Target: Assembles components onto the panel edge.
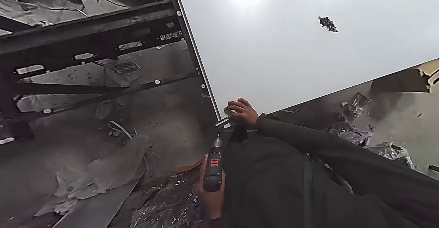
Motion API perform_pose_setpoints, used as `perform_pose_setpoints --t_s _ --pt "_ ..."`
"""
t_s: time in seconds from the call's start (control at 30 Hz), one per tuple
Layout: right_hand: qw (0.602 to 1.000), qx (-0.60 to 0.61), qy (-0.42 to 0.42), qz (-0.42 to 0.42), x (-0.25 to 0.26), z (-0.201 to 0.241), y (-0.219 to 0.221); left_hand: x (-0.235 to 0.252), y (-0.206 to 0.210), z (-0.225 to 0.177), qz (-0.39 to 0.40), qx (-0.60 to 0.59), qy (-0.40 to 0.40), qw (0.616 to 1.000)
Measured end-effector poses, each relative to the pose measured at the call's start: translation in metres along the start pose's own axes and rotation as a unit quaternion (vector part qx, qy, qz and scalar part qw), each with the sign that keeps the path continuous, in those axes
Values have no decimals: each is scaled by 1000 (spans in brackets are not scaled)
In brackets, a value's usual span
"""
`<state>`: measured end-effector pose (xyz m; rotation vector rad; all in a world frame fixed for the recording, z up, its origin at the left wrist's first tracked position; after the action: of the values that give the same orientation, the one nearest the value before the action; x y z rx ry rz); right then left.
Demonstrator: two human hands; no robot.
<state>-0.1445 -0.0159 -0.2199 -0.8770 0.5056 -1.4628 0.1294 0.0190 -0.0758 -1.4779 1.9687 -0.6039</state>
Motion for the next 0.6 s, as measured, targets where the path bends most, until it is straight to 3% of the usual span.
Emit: perform_pose_setpoints --t_s 0.6 --pt "1000 -6 -3 19 2 4 -3 32 20 -19 63 30 34 997"
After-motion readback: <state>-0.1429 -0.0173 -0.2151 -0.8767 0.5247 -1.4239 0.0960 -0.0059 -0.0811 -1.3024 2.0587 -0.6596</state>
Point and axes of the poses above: each hand's wrist, its own x-axis towards the middle knuckle, its own y-axis out of the palm, z = x × y, the point moved 6 cm from there along x, towards the middle knuckle, and after that the axes turned 2 degrees about -y, right-handed, at the moved point
